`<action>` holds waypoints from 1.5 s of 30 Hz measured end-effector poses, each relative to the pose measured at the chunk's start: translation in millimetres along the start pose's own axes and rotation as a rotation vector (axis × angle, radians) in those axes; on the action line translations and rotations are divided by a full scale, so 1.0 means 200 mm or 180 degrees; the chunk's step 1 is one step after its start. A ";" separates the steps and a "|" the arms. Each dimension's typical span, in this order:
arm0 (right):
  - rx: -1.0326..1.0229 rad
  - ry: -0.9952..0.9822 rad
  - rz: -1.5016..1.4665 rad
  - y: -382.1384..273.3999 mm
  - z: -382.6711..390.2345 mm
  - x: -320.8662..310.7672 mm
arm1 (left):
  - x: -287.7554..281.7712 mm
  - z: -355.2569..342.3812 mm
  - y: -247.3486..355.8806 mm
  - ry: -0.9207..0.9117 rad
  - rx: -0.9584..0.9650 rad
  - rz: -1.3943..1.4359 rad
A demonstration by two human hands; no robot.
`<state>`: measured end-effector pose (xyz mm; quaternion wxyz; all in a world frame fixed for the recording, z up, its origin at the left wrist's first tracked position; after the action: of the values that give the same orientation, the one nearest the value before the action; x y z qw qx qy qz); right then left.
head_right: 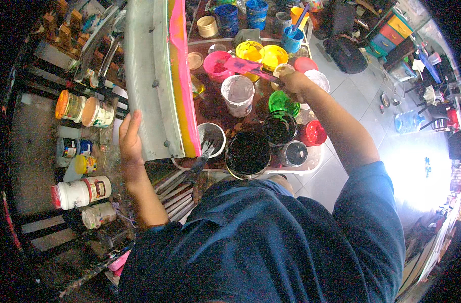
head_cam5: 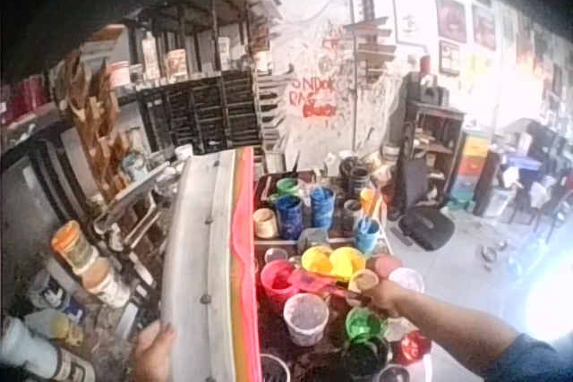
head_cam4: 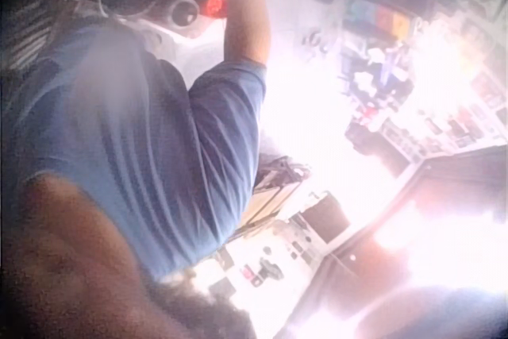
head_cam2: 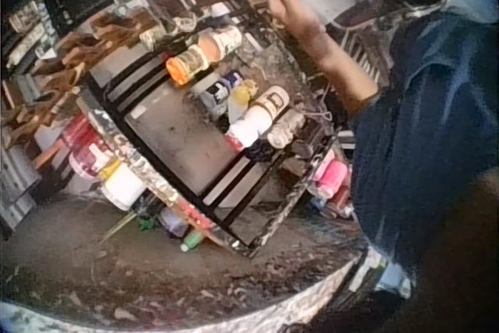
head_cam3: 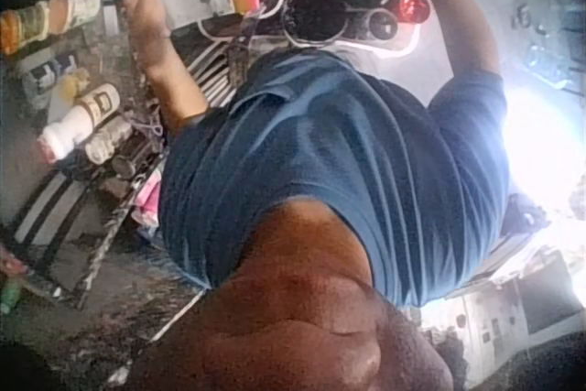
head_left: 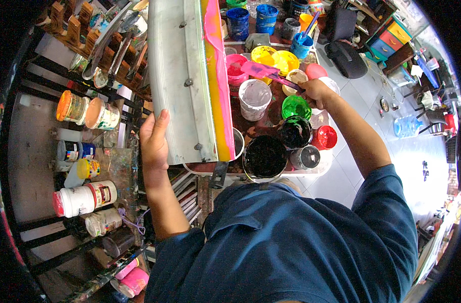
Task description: The person stacks a screen printing frame, unfolds a printed sheet on a table, and then retrieves a squeegee. They pour pink ink onto the squeegee and spread it evenly across the blade in preparation for printing.
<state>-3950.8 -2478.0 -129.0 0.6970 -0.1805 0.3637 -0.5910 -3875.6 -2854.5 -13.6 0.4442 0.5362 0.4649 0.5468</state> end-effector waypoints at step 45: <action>-0.4739 0.1030 0.2665 -0.16 1.27 -0.30 | 0.16 -0.27 -0.02 -0.0158 -0.0418 0.0133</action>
<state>-3791.8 -2474.2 81.5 0.4975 -0.3547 0.7868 0.0871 -3930.0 -2823.4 -11.1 0.4783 0.5289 0.4055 0.5719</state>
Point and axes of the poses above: each hand's wrist, its own z-axis away from the middle knuckle, its own x-axis out of the palm, y = z × x, the point moved 6 cm from there along -z, towards the middle knuckle, and after that the axes turned 1 degree about z, right-handed, at the moved point
